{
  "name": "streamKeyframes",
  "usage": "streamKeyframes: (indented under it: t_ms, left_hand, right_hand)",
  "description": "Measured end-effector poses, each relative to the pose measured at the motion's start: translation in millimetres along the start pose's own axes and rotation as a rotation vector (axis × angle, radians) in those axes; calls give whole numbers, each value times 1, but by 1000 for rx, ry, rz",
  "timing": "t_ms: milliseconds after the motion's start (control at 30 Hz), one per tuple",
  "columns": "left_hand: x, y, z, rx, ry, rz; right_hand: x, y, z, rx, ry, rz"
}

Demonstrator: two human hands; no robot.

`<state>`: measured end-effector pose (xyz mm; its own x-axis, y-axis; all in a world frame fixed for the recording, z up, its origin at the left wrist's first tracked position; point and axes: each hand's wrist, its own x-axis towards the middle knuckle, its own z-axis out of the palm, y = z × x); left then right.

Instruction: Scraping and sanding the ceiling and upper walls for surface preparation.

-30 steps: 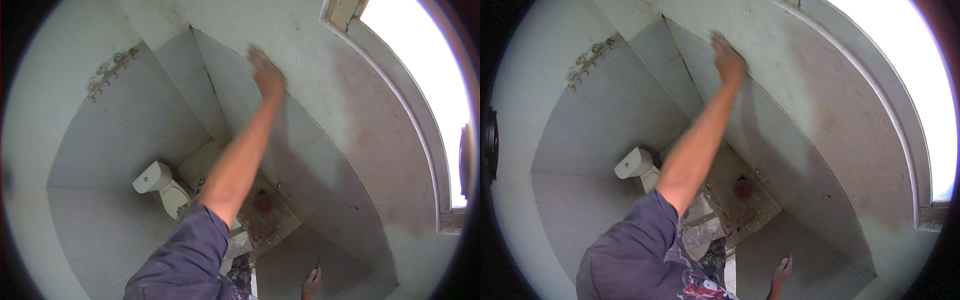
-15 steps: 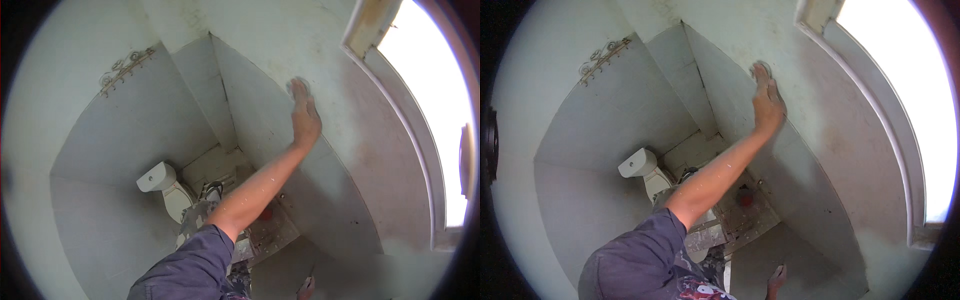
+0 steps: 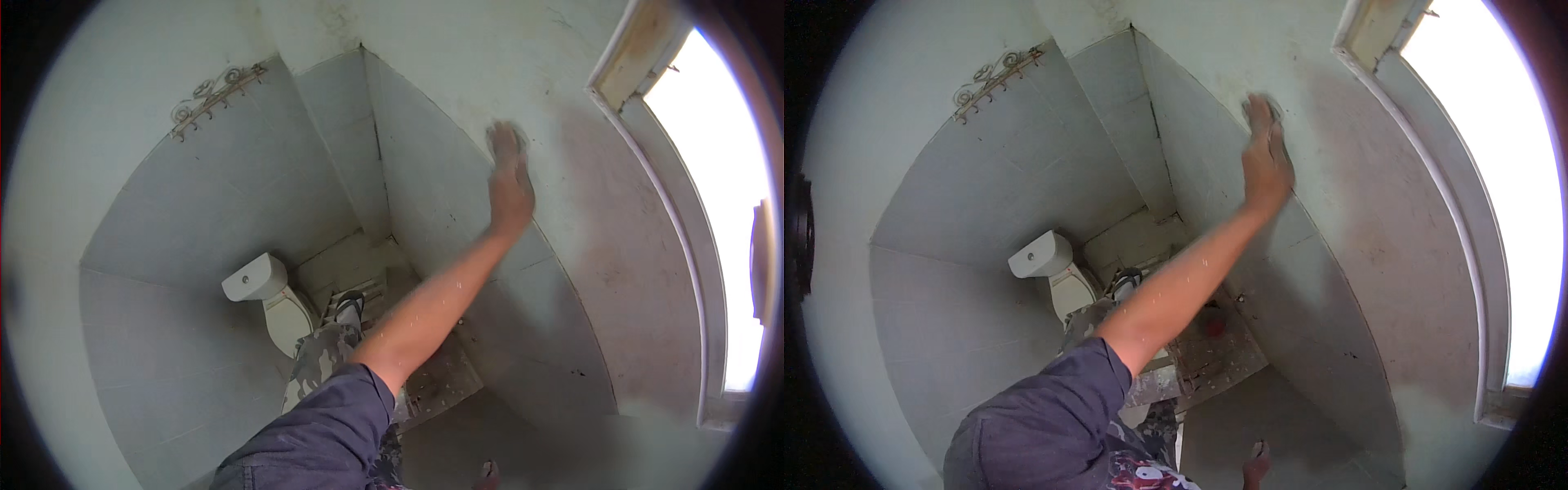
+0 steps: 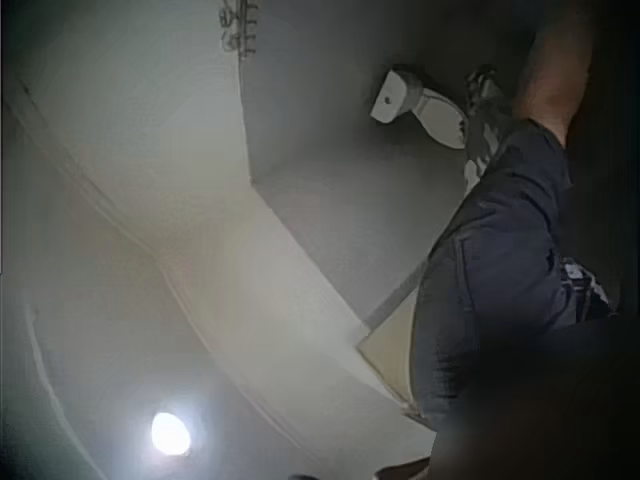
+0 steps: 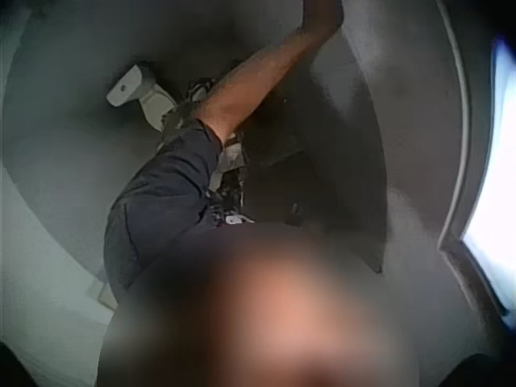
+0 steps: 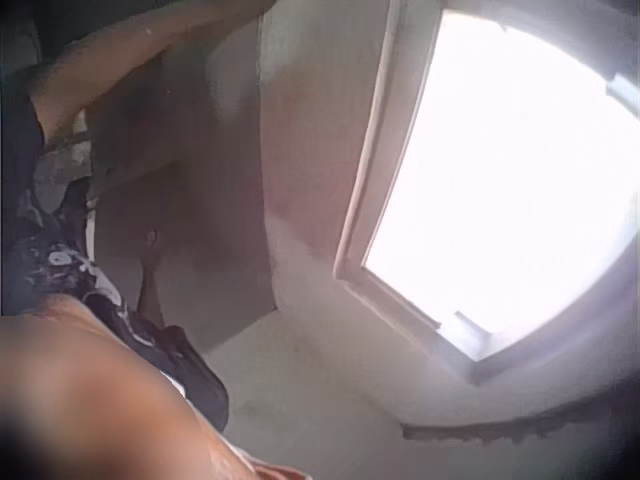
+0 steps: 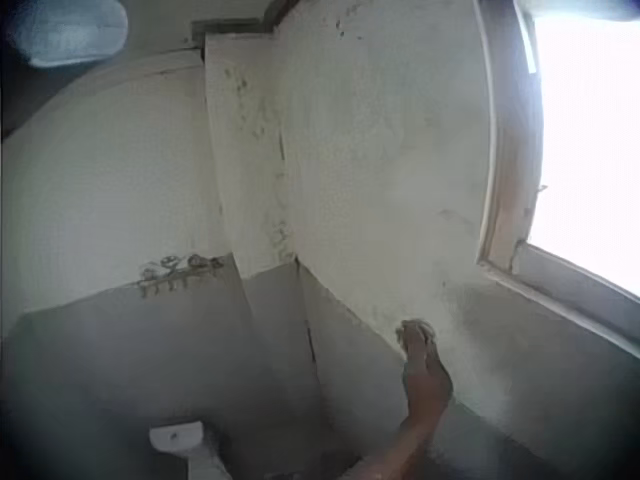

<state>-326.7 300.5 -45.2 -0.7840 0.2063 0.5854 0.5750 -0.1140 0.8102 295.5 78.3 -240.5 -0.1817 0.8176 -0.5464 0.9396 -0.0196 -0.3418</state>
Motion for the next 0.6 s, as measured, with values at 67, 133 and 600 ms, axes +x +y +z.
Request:
streamKeyframes:
  t_ms: [67,133,600]
  left_hand:
    - [73,-25,-16,90,197,-94]
    - [114,-10,-35,-12,141,-381]
    - [107,5,-29,-105,122,-279]
  right_hand:
    - [7,-8,6,-47,-48,26]
    - [14,-4,2,-61,-19,-17]
    - [11,0,7,-77,58,13]
